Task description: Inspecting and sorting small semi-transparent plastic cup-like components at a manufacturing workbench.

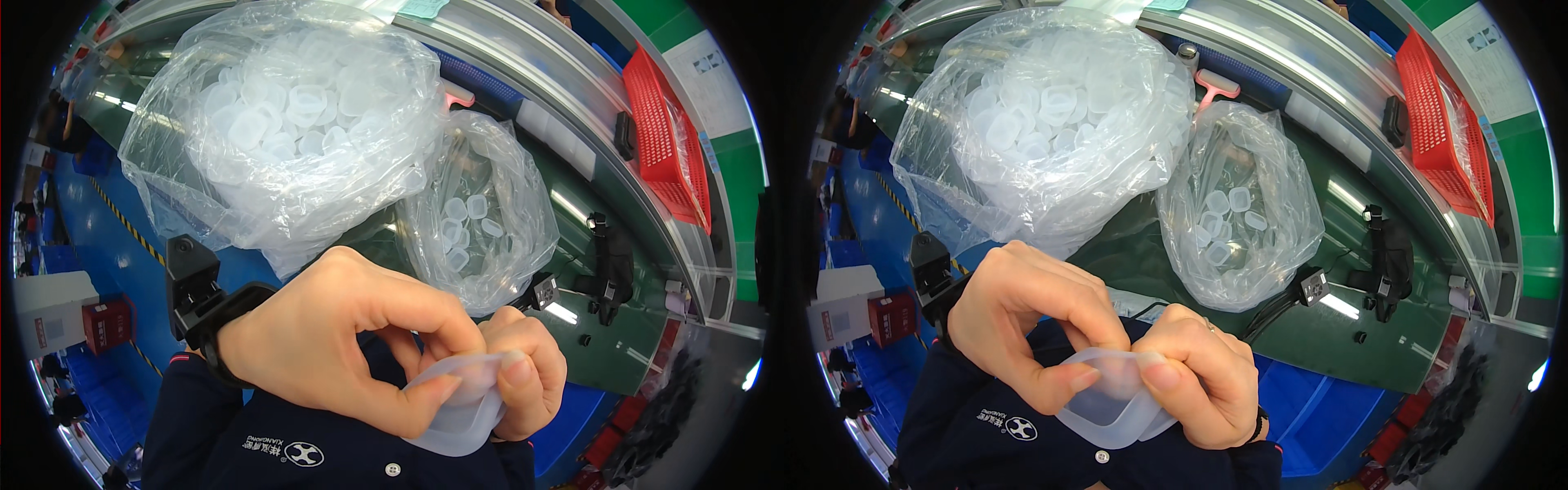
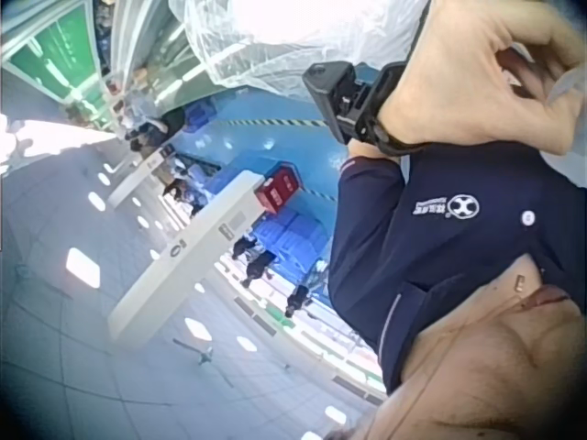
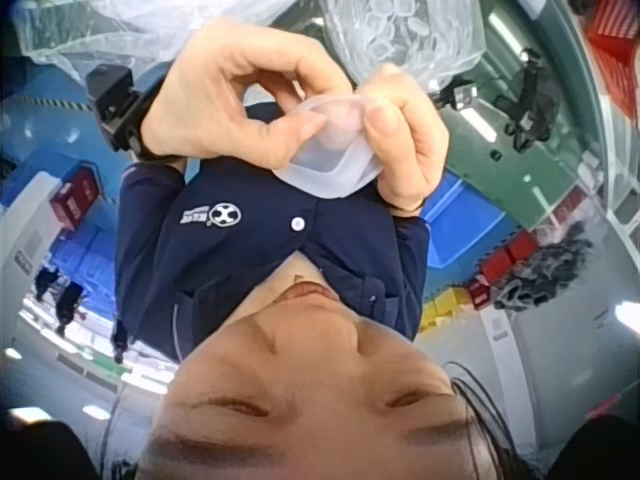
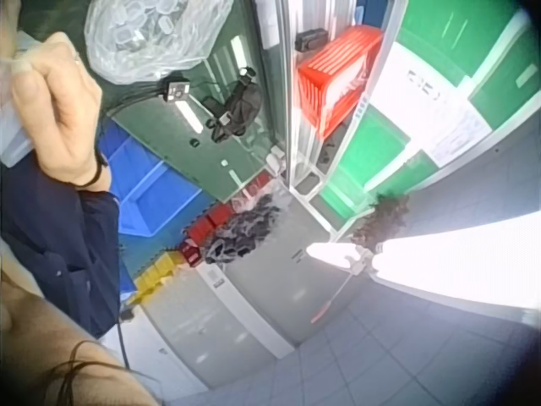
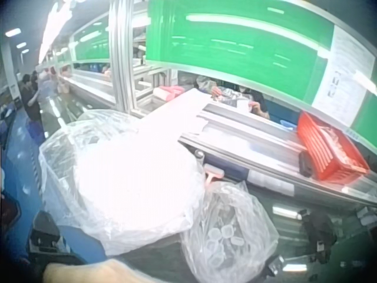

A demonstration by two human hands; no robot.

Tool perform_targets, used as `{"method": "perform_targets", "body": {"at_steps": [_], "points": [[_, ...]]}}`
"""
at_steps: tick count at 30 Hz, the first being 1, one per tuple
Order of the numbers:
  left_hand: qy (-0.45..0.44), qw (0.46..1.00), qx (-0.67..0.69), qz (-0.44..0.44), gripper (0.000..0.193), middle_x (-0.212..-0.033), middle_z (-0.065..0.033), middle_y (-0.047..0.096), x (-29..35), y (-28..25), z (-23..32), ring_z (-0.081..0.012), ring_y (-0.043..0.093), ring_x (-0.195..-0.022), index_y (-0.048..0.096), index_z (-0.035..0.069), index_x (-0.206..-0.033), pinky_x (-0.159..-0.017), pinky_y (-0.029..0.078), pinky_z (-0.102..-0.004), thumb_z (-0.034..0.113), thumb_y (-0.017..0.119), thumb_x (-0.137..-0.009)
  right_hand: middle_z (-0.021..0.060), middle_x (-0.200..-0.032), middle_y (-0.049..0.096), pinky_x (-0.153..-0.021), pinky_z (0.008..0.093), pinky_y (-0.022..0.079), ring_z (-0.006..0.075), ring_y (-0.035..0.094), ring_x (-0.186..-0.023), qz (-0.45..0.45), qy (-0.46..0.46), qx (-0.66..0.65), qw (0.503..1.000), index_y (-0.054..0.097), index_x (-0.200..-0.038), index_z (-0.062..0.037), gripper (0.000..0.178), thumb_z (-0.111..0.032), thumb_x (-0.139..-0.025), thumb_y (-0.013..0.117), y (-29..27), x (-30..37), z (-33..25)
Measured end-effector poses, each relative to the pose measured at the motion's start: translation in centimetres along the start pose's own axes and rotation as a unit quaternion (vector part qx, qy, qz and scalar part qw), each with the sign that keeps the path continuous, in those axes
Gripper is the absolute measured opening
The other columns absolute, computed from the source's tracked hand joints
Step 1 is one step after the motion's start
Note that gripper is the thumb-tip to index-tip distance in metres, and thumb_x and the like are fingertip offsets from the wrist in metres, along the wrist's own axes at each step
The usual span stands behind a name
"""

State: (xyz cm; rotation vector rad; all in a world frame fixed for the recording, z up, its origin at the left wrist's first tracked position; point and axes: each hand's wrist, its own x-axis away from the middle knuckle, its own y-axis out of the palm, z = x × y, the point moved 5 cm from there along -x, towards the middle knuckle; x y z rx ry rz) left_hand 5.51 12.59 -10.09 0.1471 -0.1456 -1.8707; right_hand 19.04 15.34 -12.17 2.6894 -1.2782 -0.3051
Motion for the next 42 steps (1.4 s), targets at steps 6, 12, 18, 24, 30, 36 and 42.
{"method": "perform_targets", "body": {"at_steps": [6,12,18,24,30,36,42], "points": [[-0.014,1.000,0.000,-0.002,0.016,-0.072,-0.0091,0.060,-0.1,0.0,0.3,-0.0122,0.057,-0.062,0.061,-0.001,-0.079,-0.055,0.045,-0.0201,-0.002,0.065,-0.063,0.0077,-0.065,0.055,-0.050,0.0250,0.037,0.0148,0.046,-0.054,0.004,0.006,-0.039,0.999,0.056,-0.076,0.0024,0.012,-0.009,-0.078,0.052,0.0,-0.1,0.4],[0.000,0.998,-0.063,0.029,0.017,-0.072,-0.0072,0.059,-0.2,-0.3,0.1,-0.0113,0.056,-0.061,0.060,0.000,-0.078,-0.054,0.044,-0.0200,-0.001,0.067,-0.062,0.0080,-0.065,0.056,-0.049,0.0252,0.037,0.0155,0.045,-0.053,-0.028,-0.060,0.093,0.993,0.056,-0.078,0.0044,0.008,-0.002,-0.076,0.052,0.2,-0.6,-0.2],[0.029,0.998,-0.061,0.009,0.017,-0.074,-0.0086,0.060,0.0,-0.2,0.4,-0.0145,0.056,-0.060,0.060,0.000,-0.079,-0.054,0.044,-0.0215,-0.002,0.063,-0.063,0.0082,-0.066,0.056,-0.049,0.0251,0.037,0.0146,0.045,-0.054,-0.012,-0.060,0.036,0.997,0.055,-0.076,0.0033,0.008,-0.004,-0.076,0.052,0.0,-0.1,0.2],[0.043,0.998,-0.036,-0.015,0.020,-0.074,-0.0086,0.061,0.3,0.0,0.6,-0.0155,0.057,-0.061,0.061,-0.001,-0.082,-0.055,0.044,-0.0227,-0.001,0.063,-0.063,0.0076,-0.064,0.056,-0.049,0.0254,0.036,0.0136,0.046,-0.053,-0.001,0.007,-0.093,0.996,0.057,-0.076,-0.0006,0.014,-0.013,-0.079,0.050,0.5,0.4,0.5],[0.045,0.999,-0.020,-0.010,0.020,-0.074,-0.0083,0.062,0.5,0.1,0.8,-0.0161,0.058,-0.062,0.061,-0.001,-0.082,-0.056,0.044,-0.0230,-0.001,0.064,-0.062,0.0073,-0.064,0.056,-0.048,0.0260,0.035,0.0138,0.046,-0.052,-0.007,-0.006,-0.084,0.996,0.057,-0.076,-0.0009,0.017,-0.016,-0.079,0.050,0.8,0.5,0.3],[0.047,0.999,-0.015,-0.012,0.021,-0.073,-0.0075,0.062,0.5,0.1,0.6,-0.0151,0.057,-0.062,0.061,-0.001,-0.081,-0.056,0.044,-0.0221,-0.001,0.067,-0.061,0.0079,-0.066,0.056,-0.050,0.0263,0.037,0.0148,0.048,-0.054,-0.004,-0.014,-0.090,0.996,0.057,-0.077,-0.0001,0.016,-0.014,-0.079,0.051,0.8,0.4,0.4],[0.022,0.999,-0.035,0.023,0.021,-0.073,-0.0061,0.059,0.2,0.1,0.3,-0.0123,0.054,-0.060,0.060,0.001,-0.077,-0.053,0.042,-0.0204,0.001,0.072,-0.061,0.0077,-0.068,0.057,-0.051,0.0254,0.039,0.0153,0.048,-0.056,-0.003,-0.069,-0.022,0.997,0.056,-0.079,0.0025,0.008,-0.005,-0.076,0.054,0.6,0.0,0.3]]}}
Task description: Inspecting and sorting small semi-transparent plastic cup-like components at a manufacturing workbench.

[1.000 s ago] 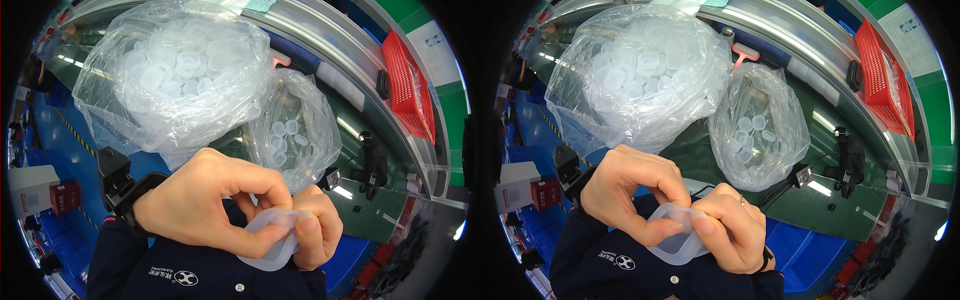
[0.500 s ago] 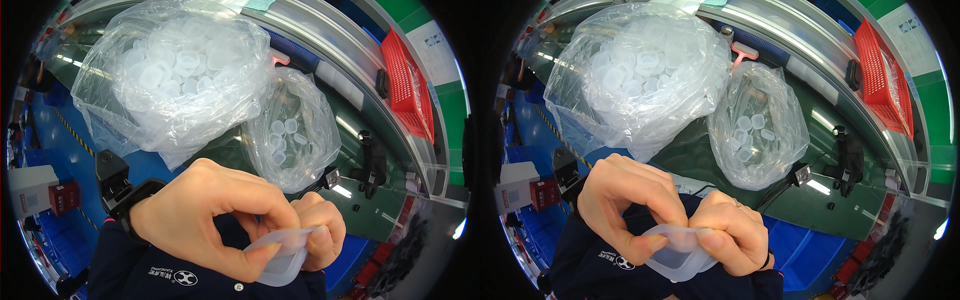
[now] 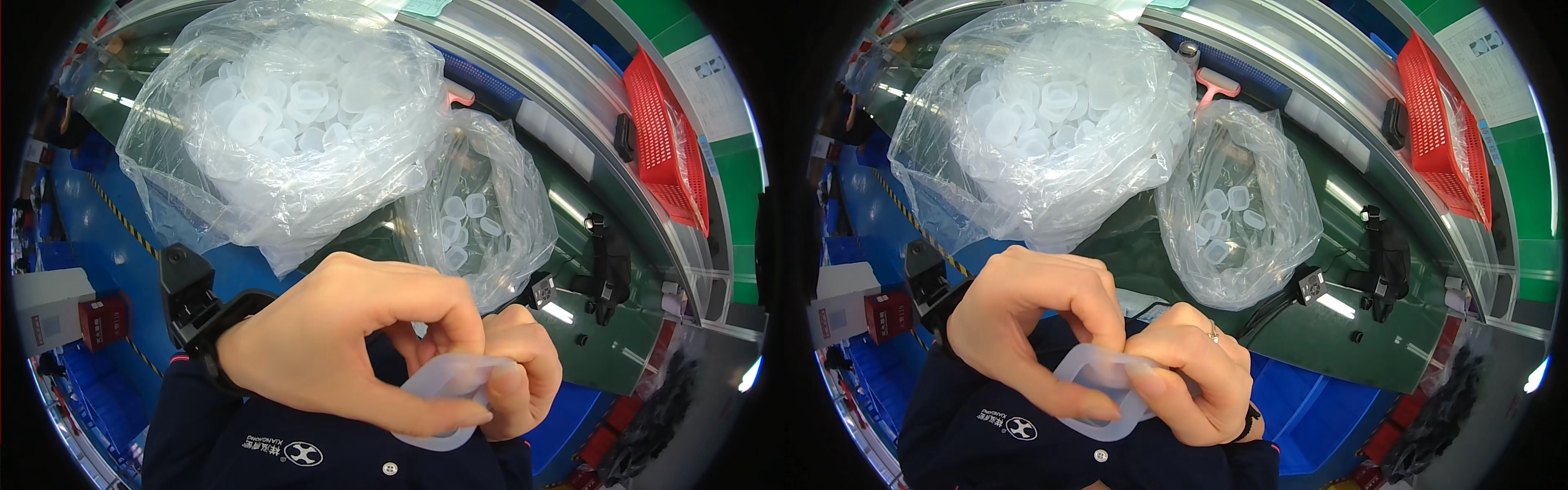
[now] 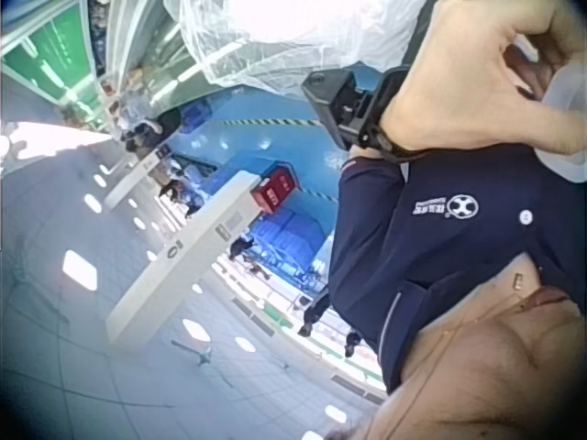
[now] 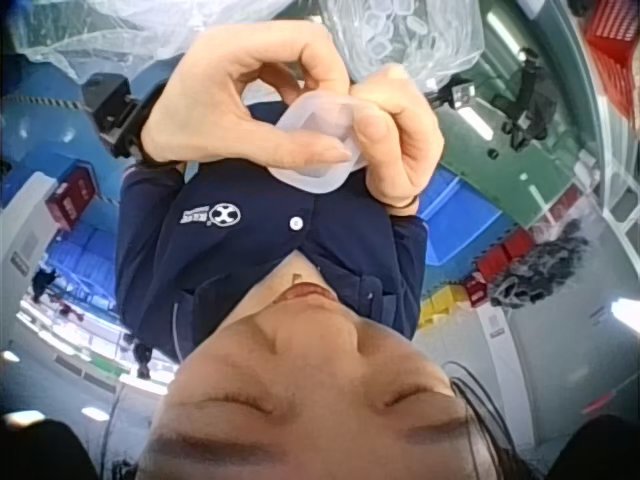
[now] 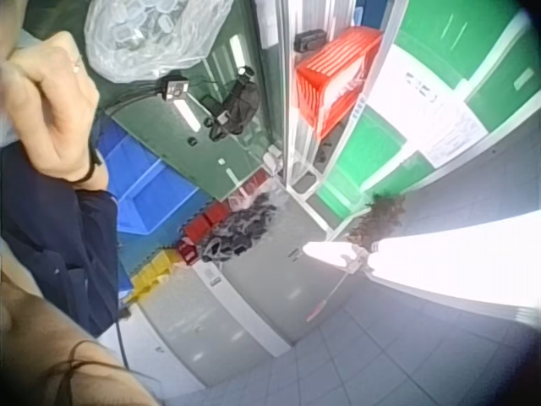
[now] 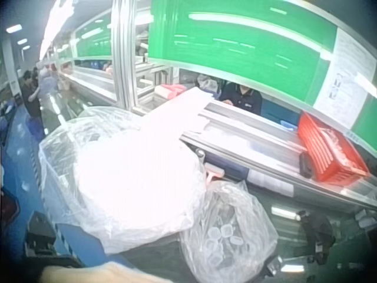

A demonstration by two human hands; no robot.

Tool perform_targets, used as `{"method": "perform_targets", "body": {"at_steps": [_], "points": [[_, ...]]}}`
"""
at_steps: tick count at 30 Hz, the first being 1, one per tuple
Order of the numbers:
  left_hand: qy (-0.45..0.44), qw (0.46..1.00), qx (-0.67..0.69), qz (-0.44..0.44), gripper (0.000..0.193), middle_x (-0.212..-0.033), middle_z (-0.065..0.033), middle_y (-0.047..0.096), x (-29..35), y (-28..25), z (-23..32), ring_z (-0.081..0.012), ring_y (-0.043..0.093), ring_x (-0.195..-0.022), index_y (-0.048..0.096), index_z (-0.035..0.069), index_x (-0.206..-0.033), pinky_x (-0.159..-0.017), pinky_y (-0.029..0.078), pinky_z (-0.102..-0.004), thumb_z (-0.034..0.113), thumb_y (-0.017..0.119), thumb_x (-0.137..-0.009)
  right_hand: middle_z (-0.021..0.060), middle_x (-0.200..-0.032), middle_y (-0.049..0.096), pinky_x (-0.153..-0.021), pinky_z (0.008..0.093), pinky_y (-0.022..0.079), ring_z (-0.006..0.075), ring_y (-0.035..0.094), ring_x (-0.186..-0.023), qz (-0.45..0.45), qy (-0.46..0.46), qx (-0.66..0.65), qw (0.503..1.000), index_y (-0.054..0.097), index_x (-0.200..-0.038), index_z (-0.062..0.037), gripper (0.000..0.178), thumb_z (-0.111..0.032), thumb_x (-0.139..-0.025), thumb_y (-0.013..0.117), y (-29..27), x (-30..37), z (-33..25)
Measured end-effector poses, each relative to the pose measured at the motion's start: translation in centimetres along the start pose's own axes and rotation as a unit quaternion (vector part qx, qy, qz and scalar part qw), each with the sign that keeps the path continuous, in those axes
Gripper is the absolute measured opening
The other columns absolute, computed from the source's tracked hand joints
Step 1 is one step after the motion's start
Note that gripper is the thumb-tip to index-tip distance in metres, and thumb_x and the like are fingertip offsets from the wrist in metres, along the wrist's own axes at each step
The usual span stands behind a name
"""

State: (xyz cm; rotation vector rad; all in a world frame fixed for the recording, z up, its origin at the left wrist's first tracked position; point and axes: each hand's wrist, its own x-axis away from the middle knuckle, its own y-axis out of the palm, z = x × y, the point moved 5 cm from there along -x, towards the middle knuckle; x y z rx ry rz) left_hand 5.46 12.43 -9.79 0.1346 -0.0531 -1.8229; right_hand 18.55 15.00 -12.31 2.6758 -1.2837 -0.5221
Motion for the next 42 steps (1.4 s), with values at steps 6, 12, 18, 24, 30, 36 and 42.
{"method": "perform_targets", "body": {"at_steps": [6,12,18,24,30,36,42], "points": [[0.034,0.997,-0.070,0.029,0.019,-0.073,-0.0075,0.059,0.1,-0.4,-0.1,-0.0129,0.054,-0.059,0.058,0.000,-0.079,-0.052,0.043,-0.0198,0.004,0.072,-0.065,0.0093,-0.068,0.057,-0.050,0.0246,0.039,0.0160,0.048,-0.056,-0.011,-0.055,0.148,0.987,0.056,-0.079,0.0029,0.008,-0.004,-0.076,0.054,0.3,-0.3,-0.6],[0.001,0.999,-0.032,-0.003,0.014,-0.074,-0.0099,0.060,0.2,-0.4,0.2,-0.0156,0.057,-0.063,0.060,-0.002,-0.082,-0.053,0.045,-0.0218,-0.001,0.065,-0.069,0.0085,-0.067,0.056,-0.050,0.0248,0.038,0.0148,0.046,-0.055,0.000,0.001,0.086,0.996,0.056,-0.079,0.0026,0.012,-0.009,-0.078,0.052,-0.3,-0.1,-0.3],[0.005,0.999,-0.015,-0.043,0.018,-0.077,-0.0115,0.061,0.4,-0.4,0.1,-0.0167,0.057,-0.065,0.060,-0.006,-0.087,-0.055,0.044,-0.0229,-0.004,0.062,-0.070,0.0081,-0.067,0.054,-0.052,0.0252,0.037,0.0133,0.045,-0.057,0.018,0.078,-0.032,0.996,0.056,-0.078,0.0002,0.015,-0.014,-0.080,0.050,-0.2,0.4,0.4],[0.003,0.998,0.025,-0.058,0.018,-0.076,-0.0113,0.060,0.4,-0.1,0.0,-0.0171,0.057,-0.065,0.059,-0.006,-0.087,-0.057,0.042,-0.0238,-0.005,0.062,-0.069,0.0084,-0.067,0.053,-0.053,0.0248,0.035,0.0131,0.044,-0.057,-0.001,0.095,-0.066,0.993,0.056,-0.078,0.0002,0.018,-0.016,-0.081,0.049,-0.3,0.5,0.5],[0.007,0.998,0.022,-0.054,0.018,-0.076,-0.0103,0.061,0.3,0.0,0.1,-0.0166,0.057,-0.066,0.060,-0.006,-0.087,-0.057,0.042,-0.0238,-0.004,0.063,-0.069,0.0079,-0.067,0.053,-0.053,0.0249,0.036,0.0131,0.044,-0.057,0.004,0.095,-0.074,0.993,0.056,-0.078,0.0000,0.017,-0.015,-0.080,0.050,-0.3,0.6,0.7],[0.030,0.999,-0.031,-0.012,0.017,-0.075,-0.0089,0.060,0.1,-0.2,0.0,-0.0166,0.055,-0.063,0.059,-0.001,-0.082,-0.054,0.041,-0.0240,0.000,0.067,-0.067,0.0085,-0.069,0.055,-0.053,0.0247,0.036,0.0139,0.044,-0.057,0.016,0.063,-0.030,0.997,0.056,-0.079,0.0012,0.014,-0.012,-0.079,0.051,-0.2,0.3,0.8],[0.053,0.993,-0.099,0.024,0.018,-0.071,-0.0067,0.058,0.1,-0.2,-0.3,-0.0150,0.051,-0.056,0.058,0.001,-0.077,-0.050,0.038,-0.0235,0.006,0.071,-0.067,0.0086,-0.067,0.054,-0.051,0.0244,0.035,0.0146,0.044,-0.055,-0.008,-0.015,0.082,0.996,0.055,-0.080,0.0033,0.008,-0.004,-0.077,0.053,0.0,-0.5,0.1]]}}
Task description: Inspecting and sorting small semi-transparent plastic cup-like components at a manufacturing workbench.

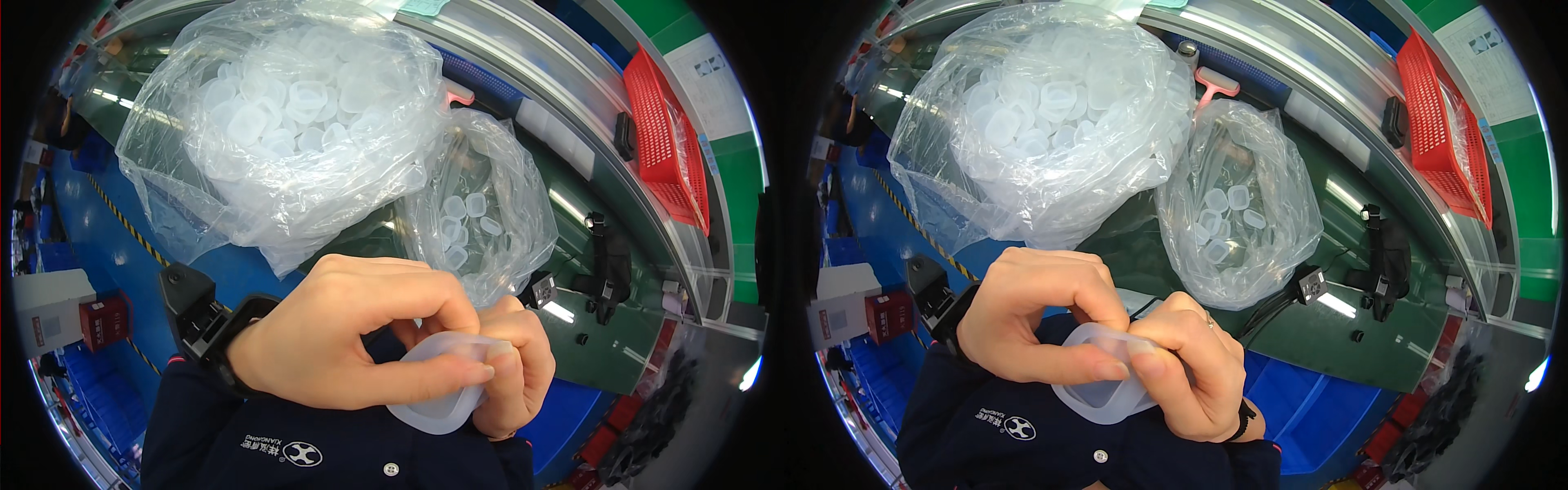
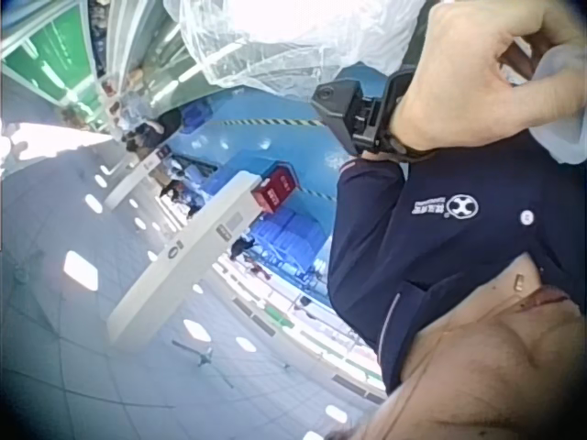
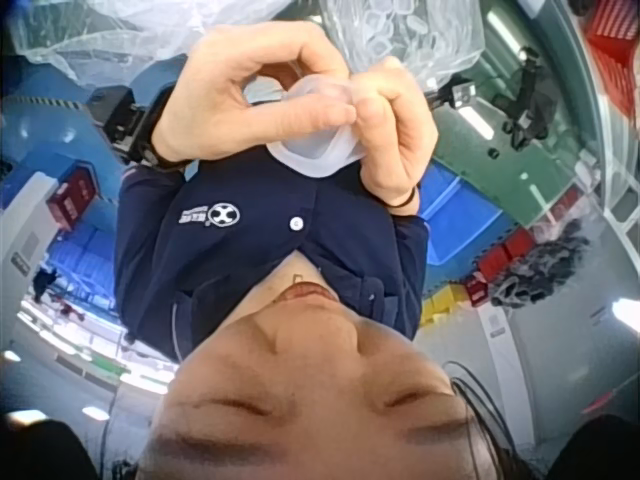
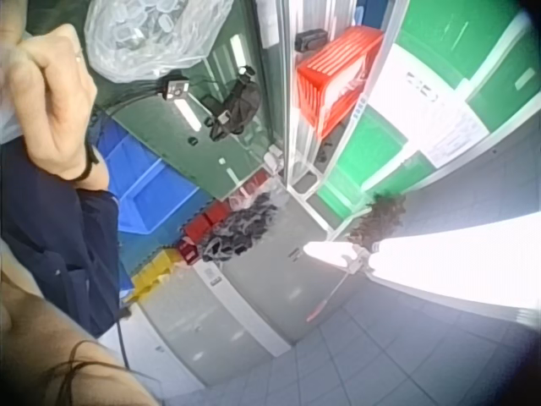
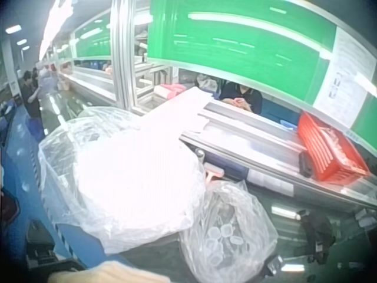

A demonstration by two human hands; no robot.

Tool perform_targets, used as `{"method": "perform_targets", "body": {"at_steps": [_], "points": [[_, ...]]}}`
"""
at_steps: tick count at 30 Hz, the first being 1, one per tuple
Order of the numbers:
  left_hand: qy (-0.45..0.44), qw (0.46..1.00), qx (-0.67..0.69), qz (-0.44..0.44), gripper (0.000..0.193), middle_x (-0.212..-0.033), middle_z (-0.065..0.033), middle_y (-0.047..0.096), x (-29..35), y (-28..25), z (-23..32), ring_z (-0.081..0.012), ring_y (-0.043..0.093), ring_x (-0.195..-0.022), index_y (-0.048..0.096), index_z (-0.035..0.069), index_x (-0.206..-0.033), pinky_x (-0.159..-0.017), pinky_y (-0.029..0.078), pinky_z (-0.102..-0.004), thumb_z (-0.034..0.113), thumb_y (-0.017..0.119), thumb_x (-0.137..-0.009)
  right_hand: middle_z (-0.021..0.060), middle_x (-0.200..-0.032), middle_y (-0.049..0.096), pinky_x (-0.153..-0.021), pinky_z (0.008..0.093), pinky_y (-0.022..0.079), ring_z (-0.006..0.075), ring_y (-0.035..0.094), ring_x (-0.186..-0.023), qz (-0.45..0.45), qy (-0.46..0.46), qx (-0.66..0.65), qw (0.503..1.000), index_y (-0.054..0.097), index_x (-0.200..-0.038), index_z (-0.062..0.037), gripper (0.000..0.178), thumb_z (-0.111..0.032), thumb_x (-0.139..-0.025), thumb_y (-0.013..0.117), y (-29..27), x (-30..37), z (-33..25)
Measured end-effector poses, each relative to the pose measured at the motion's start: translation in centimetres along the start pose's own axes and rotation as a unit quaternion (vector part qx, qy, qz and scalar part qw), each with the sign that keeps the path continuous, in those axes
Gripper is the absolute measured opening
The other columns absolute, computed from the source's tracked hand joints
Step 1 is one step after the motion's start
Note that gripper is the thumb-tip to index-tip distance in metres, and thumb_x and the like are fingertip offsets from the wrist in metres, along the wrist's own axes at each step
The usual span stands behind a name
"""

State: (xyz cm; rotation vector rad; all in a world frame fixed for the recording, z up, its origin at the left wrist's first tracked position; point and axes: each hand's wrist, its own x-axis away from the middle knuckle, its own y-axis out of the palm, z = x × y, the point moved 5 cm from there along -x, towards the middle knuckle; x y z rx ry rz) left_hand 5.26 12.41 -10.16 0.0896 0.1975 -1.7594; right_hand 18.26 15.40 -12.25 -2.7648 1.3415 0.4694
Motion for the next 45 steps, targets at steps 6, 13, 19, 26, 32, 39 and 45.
{"method": "perform_targets", "body": {"at_steps": [6,13,19,26,32,39,45], "points": [[-0.044,0.997,0.063,0.001,0.014,-0.074,-0.0092,0.059,0.0,0.0,-0.1,-0.0154,0.056,-0.062,0.058,-0.002,-0.081,-0.053,0.043,-0.0232,0.005,0.067,-0.071,0.0084,-0.067,0.054,-0.051,0.0246,0.035,0.0138,0.043,-0.056,0.028,0.023,-0.011,0.999,0.055,-0.080,0.0023,0.012,-0.009,-0.079,0.051,-0.2,0.4,0.3],[-0.048,0.994,0.084,-0.053,0.015,-0.082,-0.0118,0.060,0.2,0.0,-0.3,-0.0152,0.057,-0.066,0.057,-0.003,-0.086,-0.055,0.045,-0.0224,0.002,0.062,-0.073,0.0061,-0.065,0.052,-0.051,0.0242,0.034,0.0116,0.041,-0.056,0.039,0.064,-0.064,0.995,0.055,-0.078,0.0009,0.015,-0.013,-0.080,0.050,-0.4,0.8,0.5],[-0.044,0.998,0.034,-0.031,0.015,-0.078,-0.0106,0.059,-0.1,-0.2,-0.1,-0.0149,0.059,-0.066,0.057,-0.003,-0.087,-0.057,0.047,-0.0220,0.003,0.063,-0.073,0.0071,-0.064,0.052,-0.051,0.0238,0.034,0.0125,0.044,-0.055,0.030,0.010,0.030,0.999,0.055,-0.079,0.0012,0.011,-0.010,-0.079,0.052,0.0,0.2,0.2],[-0.046,0.997,0.054,-0.037,0.015,-0.081,-0.0118,0.059,0.2,-0.1,0.0,-0.0158,0.059,-0.066,0.057,-0.004,-0.088,-0.057,0.050,-0.0214,0.003,0.061,-0.075,0.0073,-0.066,0.052,-0.052,0.0239,0.035,0.0119,0.043,-0.056,0.039,0.069,-0.048,0.996,0.055,-0.078,0.0002,0.015,-0.013,-0.081,0.050,-0.3,0.6,0.5],[-0.042,0.991,0.119,-0.038,0.014,-0.078,-0.0127,0.060,0.6,0.1,0.2,-0.0190,0.058,-0.066,0.059,-0.006,-0.087,-0.057,0.046,-0.0246,0.004,0.057,-0.078,0.0058,-0.066,0.052,-0.057,0.0251,0.035,0.0111,0.043,-0.060,0.032,0.129,-0.188,0.973,0.054,-0.077,-0.0020,0.020,-0.019,-0.083,0.046,0.4,1.1,0.8],[-0.041,0.991,0.119,-0.053,0.013,-0.075,-0.0125,0.060,0.6,0.2,0.0,-0.0204,0.056,-0.065,0.059,-0.006,-0.085,-0.057,0.043,-0.0266,0.005,0.054,-0.080,0.0053,-0.066,0.051,-0.056,0.0256,0.035,0.0110,0.042,-0.060,0.012,0.108,-0.195,0.975,0.053,-0.078,-0.0027,0.021,-0.021,-0.084,0.045,0.2,1.2,0.6],[-0.034,0.990,0.126,-0.047,0.014,-0.077,-0.0124,0.060,0.6,0.1,0.0,-0.0192,0.056,-0.064,0.059,-0.005,-0.087,-0.056,0.043,-0.0265,0.006,0.053,-0.081,0.0054,-0.066,0.052,-0.055,0.0254,0.035,0.0108,0.042,-0.059,0.013,0.110,-0.196,0.974,0.053,-0.077,-0.0024,0.021,-0.021,-0.084,0.045,0.3,1.2,0.7]]}}
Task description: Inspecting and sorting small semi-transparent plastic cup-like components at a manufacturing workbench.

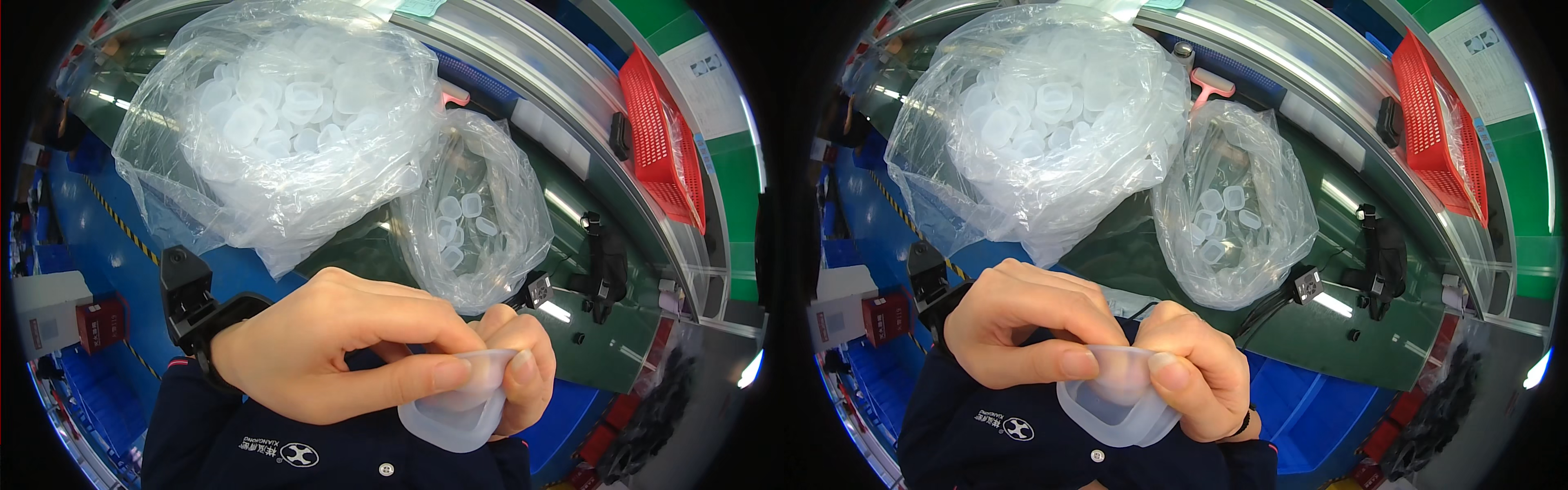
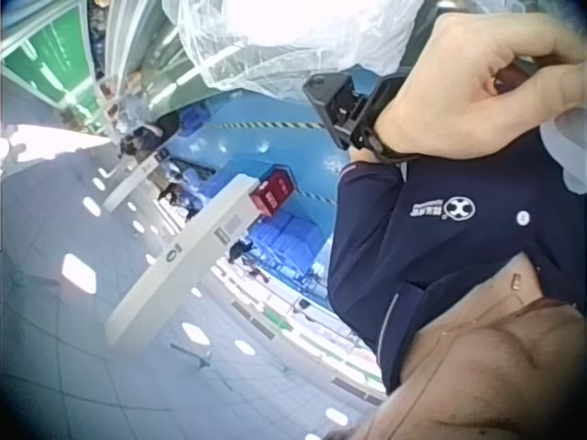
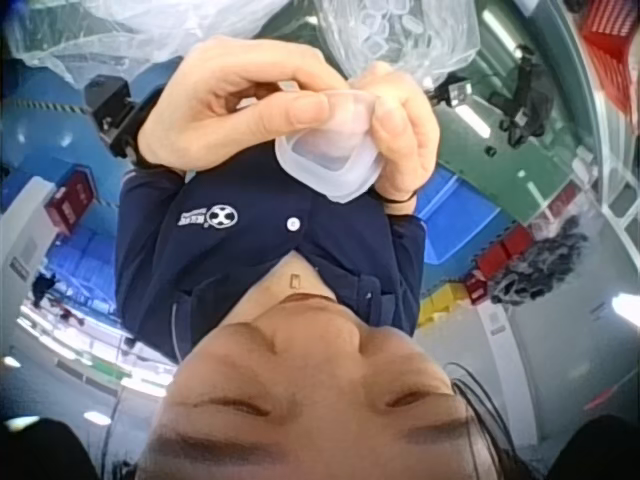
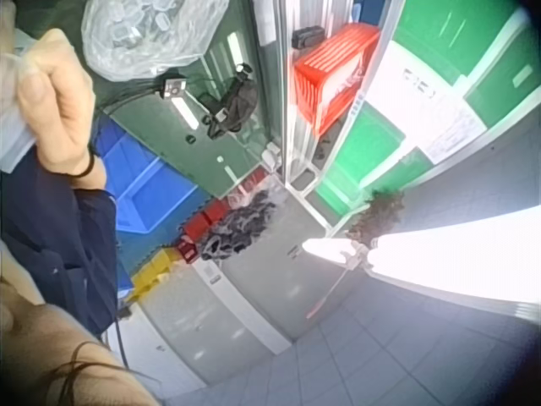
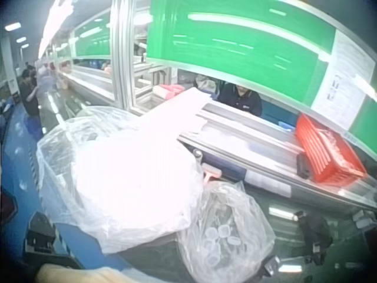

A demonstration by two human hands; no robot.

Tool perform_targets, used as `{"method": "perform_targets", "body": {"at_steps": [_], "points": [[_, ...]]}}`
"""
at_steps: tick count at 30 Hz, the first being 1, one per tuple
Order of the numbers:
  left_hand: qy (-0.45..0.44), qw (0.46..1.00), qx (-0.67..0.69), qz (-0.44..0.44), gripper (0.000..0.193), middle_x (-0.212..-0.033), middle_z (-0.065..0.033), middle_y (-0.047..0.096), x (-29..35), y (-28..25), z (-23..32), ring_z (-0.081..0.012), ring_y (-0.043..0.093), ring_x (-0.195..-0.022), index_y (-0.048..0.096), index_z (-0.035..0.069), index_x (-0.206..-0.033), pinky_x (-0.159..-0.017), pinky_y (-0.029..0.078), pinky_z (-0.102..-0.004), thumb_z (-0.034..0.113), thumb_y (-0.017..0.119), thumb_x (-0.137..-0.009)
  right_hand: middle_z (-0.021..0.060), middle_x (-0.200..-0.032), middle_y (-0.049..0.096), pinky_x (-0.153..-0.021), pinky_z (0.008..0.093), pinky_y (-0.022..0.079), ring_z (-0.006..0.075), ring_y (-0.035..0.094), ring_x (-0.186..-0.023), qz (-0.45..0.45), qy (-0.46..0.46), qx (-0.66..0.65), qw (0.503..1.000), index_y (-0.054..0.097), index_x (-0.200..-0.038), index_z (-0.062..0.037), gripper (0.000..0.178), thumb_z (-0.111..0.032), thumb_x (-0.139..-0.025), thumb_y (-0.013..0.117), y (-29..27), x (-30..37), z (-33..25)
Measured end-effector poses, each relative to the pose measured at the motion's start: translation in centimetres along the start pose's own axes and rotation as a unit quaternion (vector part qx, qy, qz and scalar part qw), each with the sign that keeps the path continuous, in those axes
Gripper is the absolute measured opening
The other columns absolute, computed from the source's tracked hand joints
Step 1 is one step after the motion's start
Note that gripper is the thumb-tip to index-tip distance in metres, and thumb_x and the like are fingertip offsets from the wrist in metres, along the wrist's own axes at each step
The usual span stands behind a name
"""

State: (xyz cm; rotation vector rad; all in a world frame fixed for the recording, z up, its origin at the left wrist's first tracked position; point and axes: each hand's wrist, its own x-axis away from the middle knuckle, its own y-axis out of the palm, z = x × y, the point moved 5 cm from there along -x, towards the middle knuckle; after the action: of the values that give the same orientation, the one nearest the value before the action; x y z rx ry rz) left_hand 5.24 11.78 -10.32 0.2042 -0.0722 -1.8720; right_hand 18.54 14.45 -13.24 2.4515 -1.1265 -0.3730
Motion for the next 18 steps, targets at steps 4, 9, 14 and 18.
{"method": "perform_targets", "body": {"at_steps": [4,9,14,18], "points": [[-0.016,1.000,-0.015,-0.002,0.014,-0.079,-0.0112,0.060,-0.5,0.0,0.3,-0.0162,0.058,-0.068,0.059,-0.003,-0.088,-0.057,0.046,-0.0226,0.005,0.060,-0.077,0.0059,-0.066,0.052,-0.054,0.0245,0.035,0.0109,0.042,-0.058,0.033,-0.021,0.034,0.999,0.054,-0.078,-0.0009,0.018,-0.018,-0.083,0.047,-0.1,0.0,-0.2],[-0.042,0.999,-0.014,0.012,0.023,-0.081,-0.0102,0.059,-0.7,-0.2,0.0,-0.0143,0.060,-0.070,0.058,-0.003,-0.088,-0.061,0.049,-0.0209,0.005,0.069,-0.069,0.0069,-0.067,0.053,-0.052,0.0236,0.035,0.0115,0.043,-0.057,0.023,-0.075,0.125,0.989,0.055,-0.081,0.0011,0.014,-0.013,-0.079,0.053,-0.5,-0.4,-0.3],[-0.039,0.996,-0.065,0.051,0.036,-0.087,-0.0103,0.058,-0.6,-0.3,-0.4,-0.0145,0.059,-0.074,0.054,-0.003,-0.098,-0.064,0.050,-0.0230,0.008,0.070,-0.068,0.0075,-0.072,0.052,-0.052,0.0225,0.037,0.0118,0.047,-0.059,0.020,-0.154,0.306,0.939,0.054,-0.086,0.0041,0.016,-0.010,-0.078,0.056,-0.3,-0.7,-1.7],[-0.054,0.992,0.045,0.100,0.068,-0.097,-0.0124,0.056,-0.7,-0.7,-0.7,-0.0175,0.056,-0.088,0.036,-0.004,-0.120,-0.069,0.051,-0.0261,0.010,0.073,-0.065,0.0096,-0.089,0.047,-0.070,0.0240,0.043,0.0131,0.053,-0.077,0.095,-0.104,0.225,0.964,0.044,-0.100,0.0056,0.026,-0.010,-0.082,0.053,-1.3,-0.8,-1.0]]}}
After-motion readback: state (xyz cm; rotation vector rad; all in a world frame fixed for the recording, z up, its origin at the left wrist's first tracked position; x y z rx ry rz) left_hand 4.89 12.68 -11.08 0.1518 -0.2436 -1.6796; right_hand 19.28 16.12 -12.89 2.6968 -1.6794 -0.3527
